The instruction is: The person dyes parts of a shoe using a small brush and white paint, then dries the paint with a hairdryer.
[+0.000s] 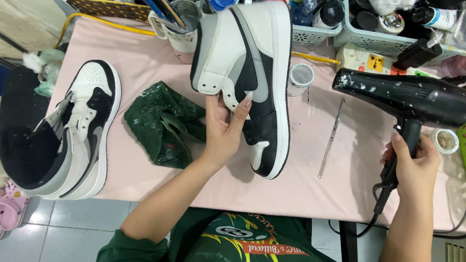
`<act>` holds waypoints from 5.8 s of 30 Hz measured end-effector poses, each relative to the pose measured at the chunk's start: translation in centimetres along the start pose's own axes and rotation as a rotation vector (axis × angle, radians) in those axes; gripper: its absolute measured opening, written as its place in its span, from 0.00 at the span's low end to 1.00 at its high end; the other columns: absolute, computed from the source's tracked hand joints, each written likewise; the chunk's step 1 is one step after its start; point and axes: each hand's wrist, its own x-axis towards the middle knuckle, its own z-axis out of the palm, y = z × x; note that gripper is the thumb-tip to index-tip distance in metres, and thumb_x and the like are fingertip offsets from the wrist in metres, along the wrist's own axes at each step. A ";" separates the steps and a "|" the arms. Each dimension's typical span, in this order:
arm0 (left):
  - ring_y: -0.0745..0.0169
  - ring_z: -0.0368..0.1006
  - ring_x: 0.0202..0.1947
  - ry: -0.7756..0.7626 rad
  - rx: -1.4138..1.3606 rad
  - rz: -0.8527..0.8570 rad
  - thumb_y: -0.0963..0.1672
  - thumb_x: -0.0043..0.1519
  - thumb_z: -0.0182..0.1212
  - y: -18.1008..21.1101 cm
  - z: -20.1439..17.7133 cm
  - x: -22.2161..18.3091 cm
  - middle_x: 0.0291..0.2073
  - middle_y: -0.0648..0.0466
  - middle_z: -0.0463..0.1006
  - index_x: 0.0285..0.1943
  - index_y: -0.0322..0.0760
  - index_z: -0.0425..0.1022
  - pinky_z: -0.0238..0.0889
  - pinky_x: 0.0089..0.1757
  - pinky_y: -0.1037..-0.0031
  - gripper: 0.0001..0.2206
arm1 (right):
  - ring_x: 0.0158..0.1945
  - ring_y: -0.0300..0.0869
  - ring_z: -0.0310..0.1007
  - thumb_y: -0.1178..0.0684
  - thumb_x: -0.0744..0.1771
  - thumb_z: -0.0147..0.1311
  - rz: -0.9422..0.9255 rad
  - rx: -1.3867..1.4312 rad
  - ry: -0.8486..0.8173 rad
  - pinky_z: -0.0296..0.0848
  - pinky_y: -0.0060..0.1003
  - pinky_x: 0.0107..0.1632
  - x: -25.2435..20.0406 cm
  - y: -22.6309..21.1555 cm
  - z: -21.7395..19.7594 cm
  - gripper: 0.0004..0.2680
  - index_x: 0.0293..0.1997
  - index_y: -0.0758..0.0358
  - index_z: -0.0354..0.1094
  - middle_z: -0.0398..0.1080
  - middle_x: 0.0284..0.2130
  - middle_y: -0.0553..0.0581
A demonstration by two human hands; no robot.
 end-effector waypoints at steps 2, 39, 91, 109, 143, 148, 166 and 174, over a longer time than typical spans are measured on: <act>0.65 0.66 0.63 0.002 0.023 -0.001 0.38 0.73 0.56 0.9 0.0 0.1 0.65 0.47 0.67 0.76 0.30 0.49 0.60 0.64 0.73 0.25 | 0.27 0.38 0.68 0.59 0.73 0.58 -0.009 0.016 -0.009 0.69 0.33 0.30 0.8 0.9 0.1 0.06 0.45 0.71 0.64 0.69 0.31 0.55; 0.65 0.63 0.65 -0.052 0.073 -0.018 0.41 0.75 0.52 -2.8 -4.2 1.2 0.68 0.48 0.63 0.78 0.31 0.43 0.56 0.63 0.74 0.26 | 0.30 0.47 0.74 0.62 0.61 0.63 -0.105 -0.669 -0.168 0.73 0.40 0.35 -6.3 -1.0 8.2 0.22 0.57 0.70 0.53 0.70 0.33 0.62; 0.62 0.76 0.54 -0.503 0.420 -0.350 0.55 0.73 0.38 6.2 0.9 4.5 0.54 0.47 0.78 0.68 0.35 0.64 0.68 0.55 0.69 0.25 | 0.72 0.58 0.65 0.55 0.60 0.72 -0.931 0.307 -0.405 0.70 0.53 0.67 -1.9 -8.3 16.1 0.29 0.48 0.55 0.39 0.53 0.69 0.68; 0.57 0.75 0.53 -0.454 -0.220 -0.369 0.55 0.76 0.29 3.1 2.8 9.8 0.50 0.46 0.78 0.55 0.28 0.73 0.68 0.58 0.66 0.30 | 0.31 0.44 0.69 0.45 0.78 0.44 -0.790 0.388 -0.054 0.75 0.44 0.41 2.4 -9.8 5.5 0.13 0.46 0.67 0.61 0.66 0.29 0.63; 0.58 0.69 0.55 -0.471 0.304 -0.025 0.51 0.78 0.27 6.0 3.5 8.5 0.52 0.47 0.68 0.61 0.31 0.67 0.60 0.61 0.69 0.24 | 0.32 0.53 0.73 0.66 0.64 0.59 -1.246 -0.308 -0.382 0.73 0.41 0.33 -2.8 -19.0 12.2 0.09 0.38 0.69 0.58 0.71 0.30 0.66; 0.59 0.70 0.53 -0.509 0.220 -0.087 0.52 0.76 0.27 5.5 3.5 8.6 0.52 0.47 0.69 0.61 0.30 0.68 0.63 0.58 0.70 0.25 | 0.30 0.48 0.73 0.66 0.65 0.55 -1.086 -0.147 -0.424 0.73 0.37 0.32 -3.1 -18.1 11.9 0.07 0.37 0.68 0.58 0.71 0.29 0.61; 0.63 0.76 0.46 -0.573 0.015 -0.222 0.56 0.76 0.25 4.4 2.9 8.9 0.46 0.47 0.78 0.60 0.29 0.68 0.72 0.51 0.73 0.30 | 0.29 0.51 0.73 0.66 0.62 0.59 -1.280 -0.246 -0.451 0.70 0.39 0.28 -2.3 -19.3 12.8 0.09 0.35 0.69 0.59 0.70 0.27 0.65; 0.63 0.75 0.46 -0.504 0.011 -0.248 0.54 0.77 0.24 3.5 2.6 9.4 0.46 0.48 0.77 0.59 0.30 0.69 0.70 0.53 0.71 0.29 | 0.13 0.35 0.57 0.57 0.77 0.42 -0.498 0.372 -0.039 0.55 0.26 0.15 -1.6 -18.0 13.5 0.10 0.37 0.62 0.52 0.66 0.21 0.60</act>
